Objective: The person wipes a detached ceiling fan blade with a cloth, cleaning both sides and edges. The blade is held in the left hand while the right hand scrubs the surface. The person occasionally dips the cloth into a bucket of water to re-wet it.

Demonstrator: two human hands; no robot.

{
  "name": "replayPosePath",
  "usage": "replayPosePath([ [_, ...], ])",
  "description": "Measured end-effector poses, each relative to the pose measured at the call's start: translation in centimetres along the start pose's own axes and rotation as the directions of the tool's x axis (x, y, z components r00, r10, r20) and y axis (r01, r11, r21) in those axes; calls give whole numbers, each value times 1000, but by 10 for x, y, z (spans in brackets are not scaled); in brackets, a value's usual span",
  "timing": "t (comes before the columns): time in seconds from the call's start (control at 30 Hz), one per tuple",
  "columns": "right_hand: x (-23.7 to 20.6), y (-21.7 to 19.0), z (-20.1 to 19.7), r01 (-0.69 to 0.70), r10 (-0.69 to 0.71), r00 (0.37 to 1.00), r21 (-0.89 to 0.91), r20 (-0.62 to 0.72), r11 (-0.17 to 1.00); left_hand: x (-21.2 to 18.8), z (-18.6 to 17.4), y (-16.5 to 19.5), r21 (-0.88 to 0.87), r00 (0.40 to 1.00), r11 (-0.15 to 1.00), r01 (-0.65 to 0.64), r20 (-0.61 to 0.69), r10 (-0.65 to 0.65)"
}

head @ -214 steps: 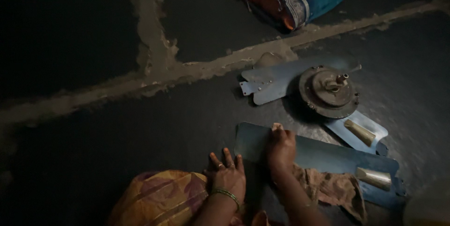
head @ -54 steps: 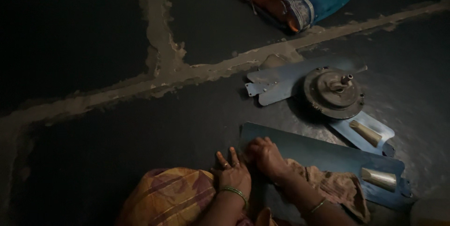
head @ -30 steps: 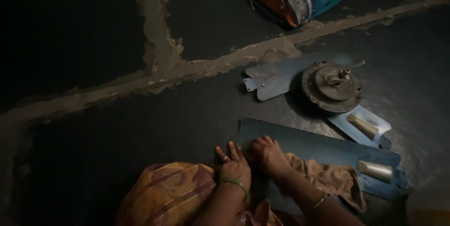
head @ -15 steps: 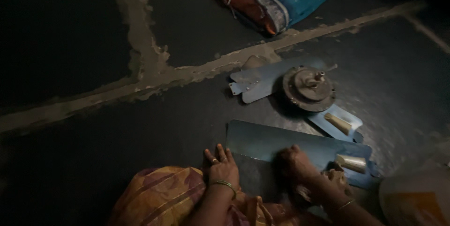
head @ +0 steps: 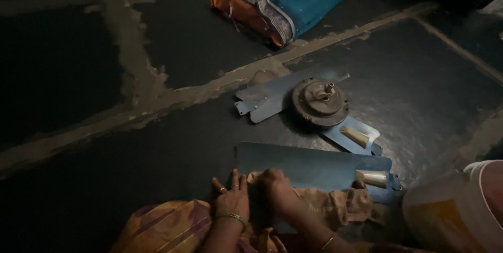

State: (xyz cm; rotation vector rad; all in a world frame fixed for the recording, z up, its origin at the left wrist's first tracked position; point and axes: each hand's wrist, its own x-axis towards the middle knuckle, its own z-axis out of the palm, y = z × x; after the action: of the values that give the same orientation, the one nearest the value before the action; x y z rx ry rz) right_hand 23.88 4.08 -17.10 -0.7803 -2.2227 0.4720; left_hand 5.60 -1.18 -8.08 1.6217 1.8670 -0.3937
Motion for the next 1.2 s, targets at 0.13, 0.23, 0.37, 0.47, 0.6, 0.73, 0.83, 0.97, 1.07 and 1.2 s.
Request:
replayPosePath([
  [0.13, -7, -9, -16, 41, 99, 948, -427, 302, 903, 1, 0, -1, 52, 998, 999, 0, 67, -4],
  [0.23, -13, 6, -63, -290, 501, 809, -531, 308, 796, 1, -1, -1, 48, 1000, 999, -11, 3, 11],
  [0.37, -18, 42, -138, -309, 820, 502, -829, 274, 466, -5, -7, -1, -14, 997, 1000, -3, 74, 4],
  [0.47, -18, 49, -159, -308, 892, 421, -900, 163, 309, -14, -16, 2, -42, 1000, 999, 10, -12, -10],
  [0.6, 3, 20, -89, -740, 799, 593, -323, 99, 590, -20, -22, 4, -36, 995, 999, 15, 102, -11],
  [0.73, 35, -29, 1, -362, 584, 758, -558, 290, 747, -17, -16, 3, -17, 1000, 1000, 15, 17, -15],
  [0.83, 53, -56, 15, -252, 641, 679, -706, 358, 662, -9, -8, 3, -19, 1000, 1000, 11, 23, -11],
  [0.97, 48, -90, -11, -170, 638, 589, -696, 496, 698, 1, 1, 3, 15, 999, 1000, -2, 36, 1],
  [1.07, 62, -93, -16, -152, 668, 531, -717, 522, 680, 3, -1, 4, 7, 998, 1000, -14, 67, 14],
  [1.2, 81, -82, -1, -310, 767, 500, -743, 403, 593, -6, -7, 6, 22, 997, 1000, 17, 69, -18],
])
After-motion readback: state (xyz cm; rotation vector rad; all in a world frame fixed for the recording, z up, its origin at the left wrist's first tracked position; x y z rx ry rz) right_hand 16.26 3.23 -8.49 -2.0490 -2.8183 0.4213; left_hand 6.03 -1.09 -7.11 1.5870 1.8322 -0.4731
